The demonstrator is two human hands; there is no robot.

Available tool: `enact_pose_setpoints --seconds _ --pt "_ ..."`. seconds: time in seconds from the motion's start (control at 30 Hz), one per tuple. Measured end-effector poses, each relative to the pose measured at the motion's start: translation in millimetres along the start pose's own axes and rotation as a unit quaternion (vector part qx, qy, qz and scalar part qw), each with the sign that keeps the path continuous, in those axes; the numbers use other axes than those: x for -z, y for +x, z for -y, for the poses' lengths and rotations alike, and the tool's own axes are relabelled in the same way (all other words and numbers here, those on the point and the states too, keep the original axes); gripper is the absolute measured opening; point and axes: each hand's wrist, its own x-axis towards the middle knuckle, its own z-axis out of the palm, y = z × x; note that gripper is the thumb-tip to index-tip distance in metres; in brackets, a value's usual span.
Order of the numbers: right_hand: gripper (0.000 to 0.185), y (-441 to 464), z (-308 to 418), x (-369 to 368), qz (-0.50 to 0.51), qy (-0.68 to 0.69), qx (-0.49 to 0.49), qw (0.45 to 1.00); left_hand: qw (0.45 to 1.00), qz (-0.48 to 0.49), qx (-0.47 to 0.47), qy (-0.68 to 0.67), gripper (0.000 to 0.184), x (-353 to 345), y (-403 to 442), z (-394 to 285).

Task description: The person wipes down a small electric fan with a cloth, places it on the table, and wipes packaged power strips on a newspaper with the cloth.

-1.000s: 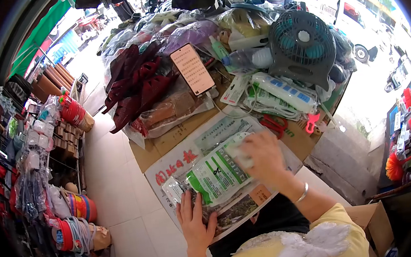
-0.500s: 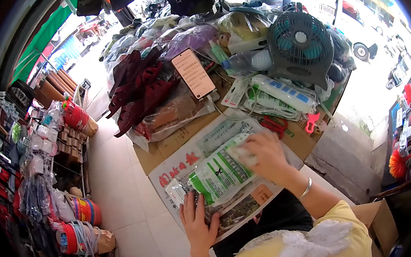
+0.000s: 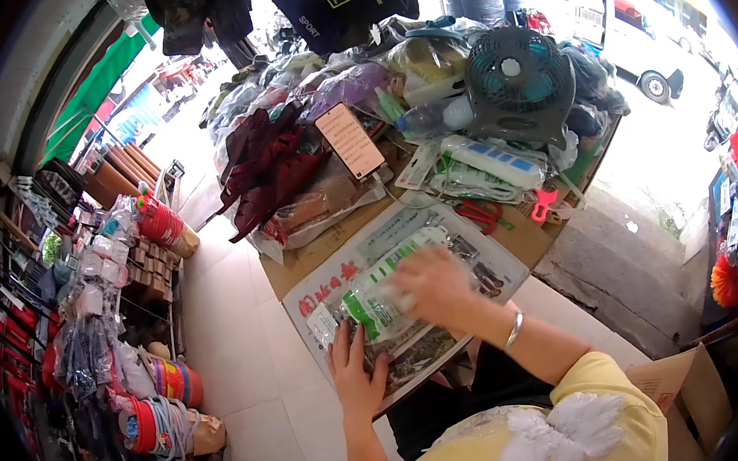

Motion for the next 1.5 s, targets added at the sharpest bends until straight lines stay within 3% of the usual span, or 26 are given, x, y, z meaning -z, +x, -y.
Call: enact_pose_setpoints --seconds 0.2,0.27,0.33,0.4,0.53,0.73,0.8,0.87,1.0,1.03,1.1,1.17,1.27,1.33,1.4,1.5 --pt "0.017 -8.0 -57.9 14.0 -0.034 -0.046 -0.137 0.989 1.0 -0.015 -0.016 0.008 0.06 -2.8 -1.6 0.9" --pt "0.019 -4.6 -43.5 4.1 0.051 -0.069 -0.103 0.991 1.0 -0.021 -0.014 0.017 0.06 -3.9 -2.4 -0.1" --pt "0.016 0.8 -9.1 -14.3 0.075 -0.035 -0.067 0.994 0.999 -0.021 -0.01 0.026 0.06 -5.5 -2.8 -1.4" --pt "0.016 2.2 29.8 -19.3 0.053 -0.012 0.029 0.998 0.999 -0.03 -0.014 0.039 0.059 -5.4 -3.6 -1.9" --pt "0.019 3.6 34.4 -26.6 0.066 0.023 0.073 0.995 0.998 -0.034 -0.023 0.057 0.058 -7.2 -6.6 3.2" --pt "0.016 -0.9 -65.3 3.8 -0.004 -0.019 -0.087 0.996 0.999 -0.027 -0.002 0.017 0.058 -7.1 -4.0 -1.1" --pt "0.017 -5.4 -65.4 9.7 -0.024 -0.022 -0.139 0.99 0.999 -0.025 -0.004 0.021 0.058 -7.8 -3.8 -1.2" --pt "0.019 -4.3 -45.7 12.3 -0.009 0.012 -0.136 0.991 0.999 -0.021 -0.005 0.026 0.058 -7.8 -4.2 -0.8" --pt "0.022 -1.9 23.2 -20.5 0.091 -0.018 0.003 0.996 0.999 -0.016 -0.002 0.033 0.058 -10.9 -4.0 4.7" --pt "0.022 -2.5 31.6 -21.6 0.094 -0.013 -0.002 0.995 0.999 -0.016 -0.003 0.036 0.058 -11.7 -6.0 6.4" --pt "0.025 -3.9 41.1 -22.4 0.065 0.007 0.08 0.995 0.999 -0.01 -0.006 0.04 0.057 -11.7 -6.6 7.0" --pt "0.02 -3.9 20.4 -21.1 0.051 0.034 0.051 0.997 0.999 -0.01 -0.006 0.043 0.056 -8.0 -4.6 4.5" --pt "0.018 -3.7 -27.5 -6.3 0.024 0.032 -0.015 0.999 1.0 -0.019 0.017 -0.013 0.054 3.5 -2.0 -4.9" --pt "0.018 -4.6 -49.5 3.8 0.02 0.006 -0.046 0.999 0.979 -0.02 0.072 -0.188 0.051 19.5 -3.3 3.2" --pt "0.021 -6.3 -59.6 8.1 -0.037 0.051 -0.076 0.995 0.934 -0.103 0.002 -0.341 0.048 58.8 6.4 -34.1" --pt "0.022 -3.5 -51.4 10.6 -0.034 0.026 -0.069 0.997 0.831 -0.091 -0.196 -0.513 0.048 123.0 23.3 -97.0"
